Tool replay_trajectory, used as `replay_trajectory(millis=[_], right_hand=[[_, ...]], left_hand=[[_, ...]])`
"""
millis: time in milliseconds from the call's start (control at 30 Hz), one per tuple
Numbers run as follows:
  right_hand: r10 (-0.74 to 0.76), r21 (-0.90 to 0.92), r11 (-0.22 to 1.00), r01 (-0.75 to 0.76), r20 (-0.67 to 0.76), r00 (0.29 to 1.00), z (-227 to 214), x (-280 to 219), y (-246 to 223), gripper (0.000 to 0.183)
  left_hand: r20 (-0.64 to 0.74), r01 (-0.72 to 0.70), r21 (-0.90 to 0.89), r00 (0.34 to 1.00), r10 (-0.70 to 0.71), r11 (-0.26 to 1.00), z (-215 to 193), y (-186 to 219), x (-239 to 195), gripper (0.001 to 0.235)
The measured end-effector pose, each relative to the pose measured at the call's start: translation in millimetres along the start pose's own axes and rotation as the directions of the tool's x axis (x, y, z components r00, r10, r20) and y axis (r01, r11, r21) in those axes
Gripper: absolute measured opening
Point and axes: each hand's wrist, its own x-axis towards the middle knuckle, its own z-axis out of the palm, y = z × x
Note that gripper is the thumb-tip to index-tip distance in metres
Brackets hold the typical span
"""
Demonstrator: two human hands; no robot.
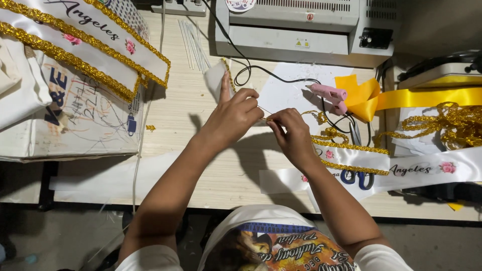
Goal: Crafting decorative sashes by gluing gold fringe trim to white ribbons and cutting them to size.
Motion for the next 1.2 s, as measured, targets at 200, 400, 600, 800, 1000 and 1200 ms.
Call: replay_trajectory(millis=[200, 400, 600, 800, 1000, 1200], right_hand=[[-0.041, 0.025, 0.999, 0.042, -0.032, 0.999, 0, -3, -1, 0.006], [-0.037, 0.019, 0.999, 0.037, -0.030, 0.999, 0, -9, 12, 0.009], [0.006, 0.014, 1.000, -0.006, 0.020, 1.000, -5, -3, 14, 0.023], [-0.053, -0.073, 0.996, 0.053, -0.002, 0.999, -8, -3, 7, 0.011], [0.033, 0.058, 0.998, -0.034, 0.021, 0.999, 5, -11, 28, 0.010], [0.381, 0.435, 0.776, -0.457, 0.256, 0.889, 5, -12, 46, 0.020]], left_hand=[[-0.077, -0.025, 0.039, 0.997, 0.028, 0.999, -4, 3, -3, 0.003], [-0.055, 0.009, -0.045, 0.998, -0.011, 0.999, 1, 4, -2, 0.011], [-0.041, 0.016, -0.052, 0.999, -0.018, 0.998, 10, 1, -2, 0.013], [-0.031, 0.022, -0.064, 0.999, -0.024, 0.998, 10, 4, 0, 0.013], [0.025, 0.069, -0.105, 0.997, -0.067, 0.992, 13, 2, 1, 0.015], [0.060, 0.156, -0.211, 0.987, -0.147, 0.965, 33, -20, -4, 0.017]])
